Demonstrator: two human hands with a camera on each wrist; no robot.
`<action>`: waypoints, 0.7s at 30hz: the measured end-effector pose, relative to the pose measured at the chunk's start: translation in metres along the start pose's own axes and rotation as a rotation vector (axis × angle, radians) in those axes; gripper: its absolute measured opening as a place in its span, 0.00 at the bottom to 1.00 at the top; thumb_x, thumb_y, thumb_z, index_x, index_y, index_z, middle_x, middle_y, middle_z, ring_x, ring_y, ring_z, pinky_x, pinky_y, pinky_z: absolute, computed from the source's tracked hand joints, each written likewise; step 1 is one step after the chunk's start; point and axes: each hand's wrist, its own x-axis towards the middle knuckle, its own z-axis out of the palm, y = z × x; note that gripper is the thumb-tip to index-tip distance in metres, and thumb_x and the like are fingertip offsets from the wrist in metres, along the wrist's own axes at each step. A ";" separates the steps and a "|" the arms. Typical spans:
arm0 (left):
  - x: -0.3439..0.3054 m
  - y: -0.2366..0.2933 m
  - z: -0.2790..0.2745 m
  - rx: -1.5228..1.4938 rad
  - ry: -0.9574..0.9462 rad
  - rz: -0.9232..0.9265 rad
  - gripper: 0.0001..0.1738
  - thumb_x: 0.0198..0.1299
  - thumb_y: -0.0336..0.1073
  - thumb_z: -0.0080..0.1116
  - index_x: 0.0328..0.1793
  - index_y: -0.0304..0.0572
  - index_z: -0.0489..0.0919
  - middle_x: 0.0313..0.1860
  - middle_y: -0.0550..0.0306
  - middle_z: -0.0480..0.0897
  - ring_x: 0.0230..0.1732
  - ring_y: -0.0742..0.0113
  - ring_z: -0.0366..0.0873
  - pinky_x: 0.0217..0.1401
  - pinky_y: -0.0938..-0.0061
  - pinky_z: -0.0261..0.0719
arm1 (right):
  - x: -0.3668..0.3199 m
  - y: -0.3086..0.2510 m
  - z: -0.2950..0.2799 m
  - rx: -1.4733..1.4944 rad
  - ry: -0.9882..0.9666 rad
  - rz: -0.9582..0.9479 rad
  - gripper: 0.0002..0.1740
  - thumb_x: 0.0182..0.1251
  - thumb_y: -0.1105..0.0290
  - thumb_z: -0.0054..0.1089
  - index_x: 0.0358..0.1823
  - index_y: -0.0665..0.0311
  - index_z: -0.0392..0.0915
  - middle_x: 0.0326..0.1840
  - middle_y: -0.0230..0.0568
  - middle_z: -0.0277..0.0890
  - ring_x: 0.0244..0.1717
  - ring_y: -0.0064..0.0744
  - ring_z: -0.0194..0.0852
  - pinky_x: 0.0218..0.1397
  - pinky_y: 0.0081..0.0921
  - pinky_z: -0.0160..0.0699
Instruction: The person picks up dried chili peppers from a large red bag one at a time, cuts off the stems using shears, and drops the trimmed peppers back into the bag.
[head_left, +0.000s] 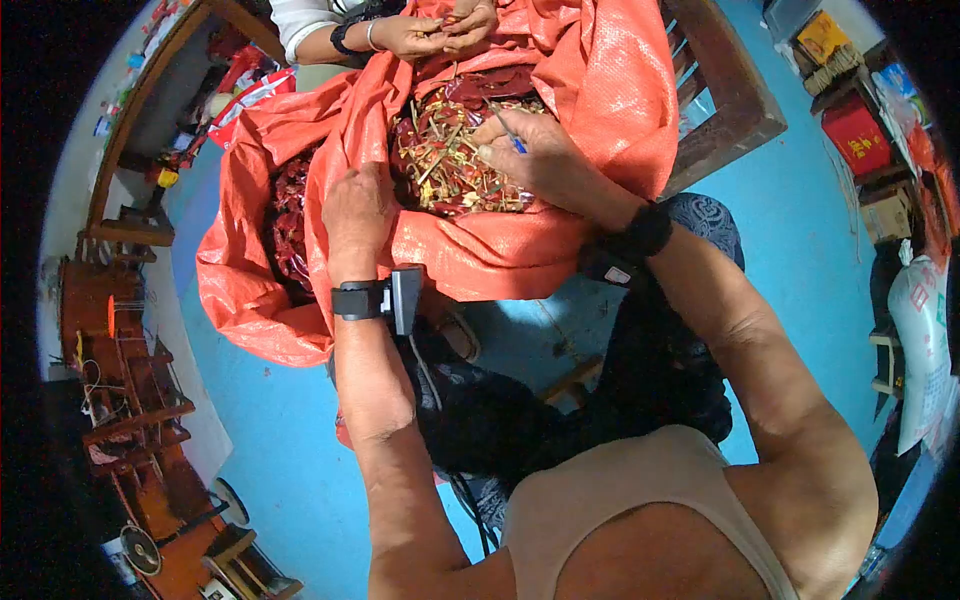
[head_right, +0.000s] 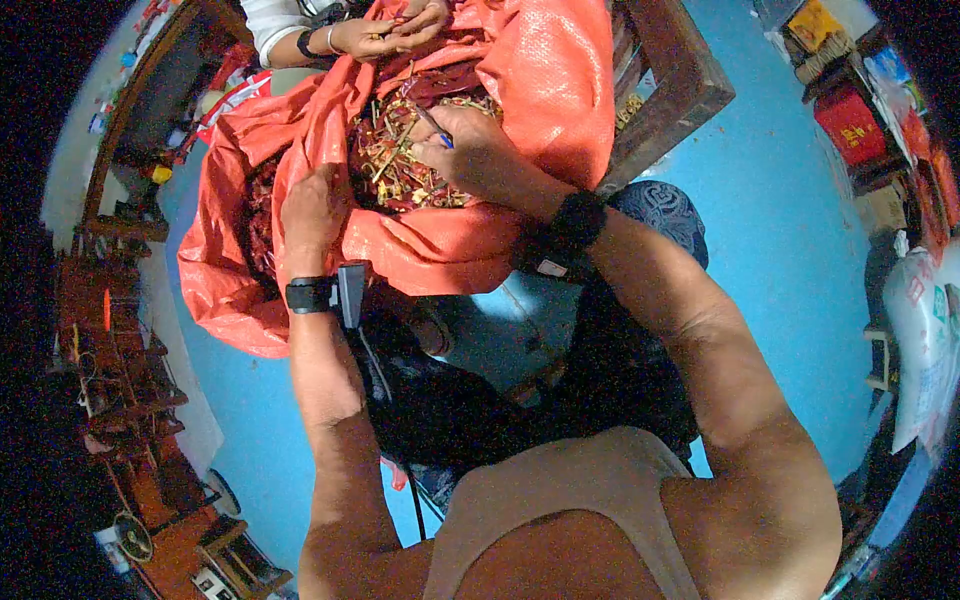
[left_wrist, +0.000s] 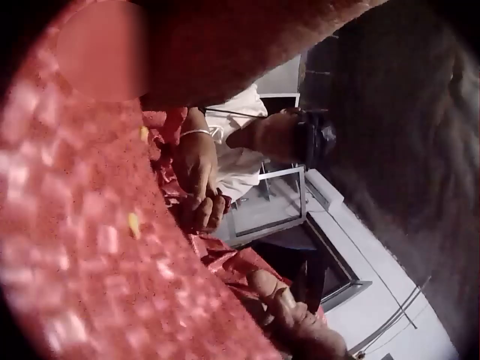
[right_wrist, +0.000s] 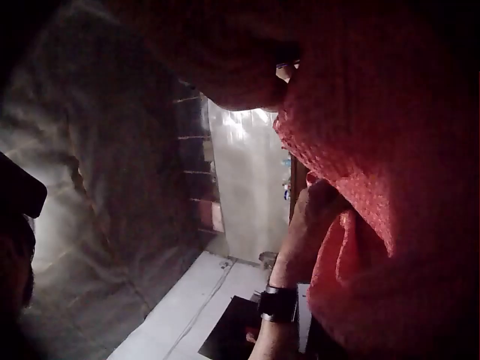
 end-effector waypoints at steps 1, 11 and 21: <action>0.002 0.007 -0.003 -0.002 -0.003 0.003 0.10 0.52 0.35 0.54 0.39 0.38 0.73 0.31 0.45 0.78 0.35 0.47 0.77 0.38 0.57 0.75 | 0.000 0.000 -0.001 -0.045 -0.029 -0.008 0.11 0.56 0.68 0.55 0.34 0.70 0.73 0.22 0.33 0.68 0.24 0.21 0.64 0.28 0.22 0.65; 0.019 0.000 0.014 -0.345 0.077 0.078 0.09 0.52 0.32 0.56 0.39 0.38 0.78 0.30 0.48 0.80 0.34 0.51 0.78 0.37 0.65 0.74 | 0.000 0.005 0.000 -0.007 -0.059 -0.028 0.12 0.55 0.65 0.50 0.21 0.66 0.67 0.13 0.32 0.60 0.18 0.24 0.59 0.24 0.28 0.59; 0.008 0.015 -0.038 -1.714 0.170 -0.295 0.06 0.54 0.28 0.58 0.38 0.42 0.76 0.29 0.66 0.76 0.29 0.79 0.69 0.32 0.86 0.68 | -0.003 -0.012 0.005 0.171 0.017 0.020 0.17 0.63 0.60 0.45 0.24 0.67 0.71 0.18 0.34 0.68 0.19 0.22 0.64 0.23 0.25 0.62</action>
